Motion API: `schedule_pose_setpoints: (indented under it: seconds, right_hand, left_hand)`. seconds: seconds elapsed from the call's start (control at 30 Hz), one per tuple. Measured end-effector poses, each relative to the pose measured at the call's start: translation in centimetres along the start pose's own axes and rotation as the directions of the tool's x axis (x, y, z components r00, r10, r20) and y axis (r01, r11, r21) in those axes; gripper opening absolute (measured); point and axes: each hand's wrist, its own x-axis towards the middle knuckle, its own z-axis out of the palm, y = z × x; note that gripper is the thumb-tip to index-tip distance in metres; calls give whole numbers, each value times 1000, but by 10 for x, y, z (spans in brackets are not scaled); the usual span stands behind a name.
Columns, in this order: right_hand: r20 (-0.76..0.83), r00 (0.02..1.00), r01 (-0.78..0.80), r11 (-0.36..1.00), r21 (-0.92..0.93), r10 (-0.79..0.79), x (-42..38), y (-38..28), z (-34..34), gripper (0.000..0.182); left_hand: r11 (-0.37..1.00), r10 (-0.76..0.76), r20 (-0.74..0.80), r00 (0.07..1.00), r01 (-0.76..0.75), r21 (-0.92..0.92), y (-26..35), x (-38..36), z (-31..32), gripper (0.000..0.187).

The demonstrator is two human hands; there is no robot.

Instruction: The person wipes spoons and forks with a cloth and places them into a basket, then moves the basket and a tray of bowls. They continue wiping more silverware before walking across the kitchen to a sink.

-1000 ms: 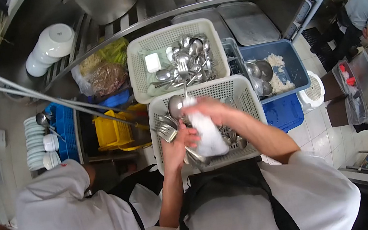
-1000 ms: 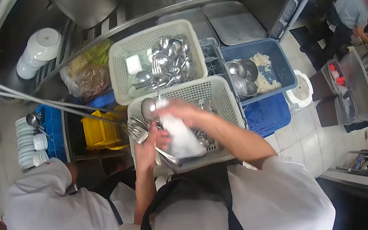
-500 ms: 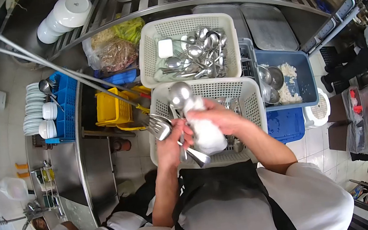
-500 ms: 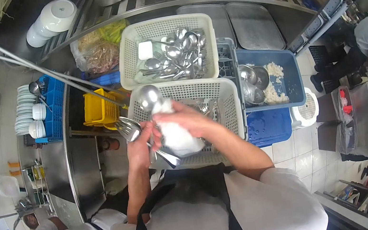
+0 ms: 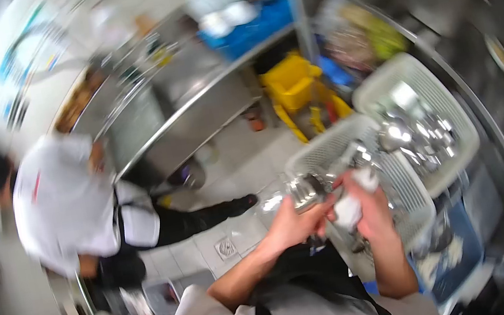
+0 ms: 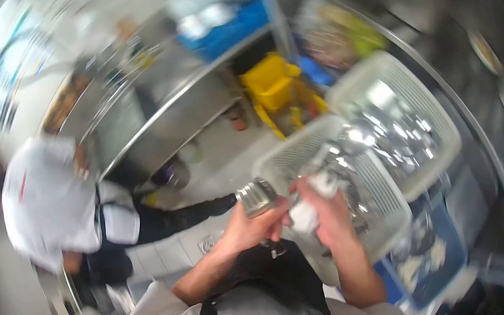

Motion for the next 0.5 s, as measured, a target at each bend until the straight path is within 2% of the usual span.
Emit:
schedule_pose_setpoints:
  seconds: [0.03, 0.07, 0.1, 0.13, 0.17, 0.2, 0.23, 0.27, 0.3, 0.37, 0.43, 0.5]
  right_hand:
    - [114, 993, -9, 995, -95, 19, -7, 15, 25, 12]
    - [118, 993, 10, 981, -196, 14, -5, 26, 36, 13]
    - [120, 993, 40, 957, -288, -6, 4, 32, 47, 16]
    - [111, 994, 30, 953, -302, 4, 6, 26, 77, 20]
    - [192, 976, 151, 947, -283, -99, 12, 28, 105, 17]
    - [303, 951, 132, 960, -248, -53, 16, 22, 134, 14]
    - [376, 927, 119, 956, -267, -11, 17, 22, 165, 14]
    - [427, 902, 89, 944, -316, 58, 18, 31, 194, 16]
    - [480, 867, 63, 926, -372, 134, 16, 50, 225, 17]
    - [535, 783, 29, 841, -540, 317, 31, 106, 269, 19]
    - [485, 696, 13, 666, -746, 530, 45, 178, 297, 18]
    - [441, 608, -4, 557, -830, 660, 57, 263, 306, 17]
  left_hand:
    - [995, 60, -64, 996, -64, -76, 4, -15, -13, 17]
    - [990, 112, -90, 990, -119, -75, -1, -28, -34, 21]
    - [966, 162, -117, 980, -181, -186, 2, -46, -51, 23]
    - [917, 139, -125, 982, -175, -359, -4, -63, -75, 24]
    - [837, 127, -116, 985, -169, -521, -13, -80, -101, 25]
    - [814, 151, -173, 973, -222, -537, -25, -99, -126, 25]
    - [742, 71, -211, 975, -193, -642, -41, -119, -150, 26]
    - [651, -7, -242, 970, -179, -738, -62, -137, -172, 26]
    - [617, 10, -309, 951, -249, -746, -94, -156, -191, 26]
    - [619, -174, -395, 902, -212, -756, -167, -184, -218, 24]
    - [551, -278, -413, 867, -208, -808, -239, -210, -224, 16]
    - [468, -292, -507, 811, -341, -816, -285, -236, -231, 16]
